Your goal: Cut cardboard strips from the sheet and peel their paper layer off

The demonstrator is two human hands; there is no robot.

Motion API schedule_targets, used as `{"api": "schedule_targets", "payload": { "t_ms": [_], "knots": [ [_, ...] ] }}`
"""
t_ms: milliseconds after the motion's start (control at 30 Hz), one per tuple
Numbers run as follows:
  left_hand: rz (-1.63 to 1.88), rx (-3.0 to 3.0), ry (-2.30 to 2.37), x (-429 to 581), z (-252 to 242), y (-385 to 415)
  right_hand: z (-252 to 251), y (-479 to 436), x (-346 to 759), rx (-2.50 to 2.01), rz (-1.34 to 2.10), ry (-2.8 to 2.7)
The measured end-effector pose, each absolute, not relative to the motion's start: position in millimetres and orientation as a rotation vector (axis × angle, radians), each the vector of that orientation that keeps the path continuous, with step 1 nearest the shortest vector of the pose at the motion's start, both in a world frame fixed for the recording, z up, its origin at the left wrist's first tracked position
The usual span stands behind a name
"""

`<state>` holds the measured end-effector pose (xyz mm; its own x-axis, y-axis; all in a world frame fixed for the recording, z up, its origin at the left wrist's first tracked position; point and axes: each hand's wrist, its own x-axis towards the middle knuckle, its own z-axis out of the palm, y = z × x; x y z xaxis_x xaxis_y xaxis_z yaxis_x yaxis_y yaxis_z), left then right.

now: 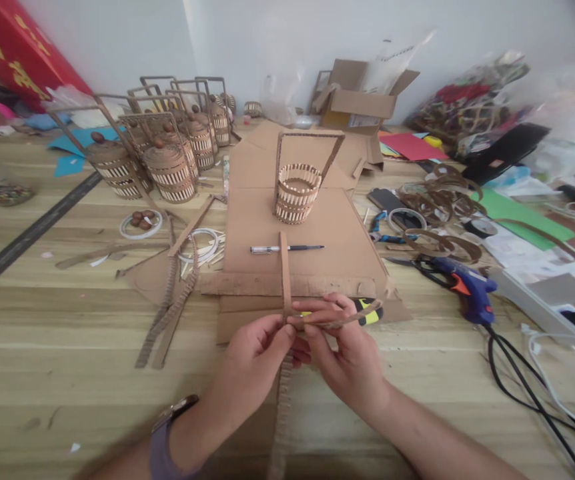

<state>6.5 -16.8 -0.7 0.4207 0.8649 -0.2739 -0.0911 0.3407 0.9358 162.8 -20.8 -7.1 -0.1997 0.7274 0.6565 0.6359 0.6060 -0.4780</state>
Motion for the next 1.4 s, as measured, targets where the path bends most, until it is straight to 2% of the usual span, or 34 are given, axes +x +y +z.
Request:
{"api": "schedule_targets", "payload": {
  "t_ms": [233, 700, 1000, 1167, 1400],
  "knots": [
    [0.764, 1.072, 0.939, 4.6, -5.6, -16.1, -11.3, -18.7, 161.4, -1.038, 0.052, -1.997],
    [0.713, 1.164, 0.888, 0.6, -3.9, -16.9, -4.0, -21.7, 164.5, -1.187, 0.149, -1.851],
    [0.768, 1.073, 0.881, 3.1, -5.8, -12.8, -7.2, -20.9, 163.0, -1.007, 0.086, -1.92],
    [0.755, 1.128, 0.944, 1.7, -1.0, -14.1, -8.4, -21.4, 160.2, -1.051, 0.01, -1.951],
    [0.749, 1.187, 0.897, 1.5, 0.5, -16.8, -6.1, -23.2, 162.1, -1.165, 0.079, -1.89]
  ]
}}
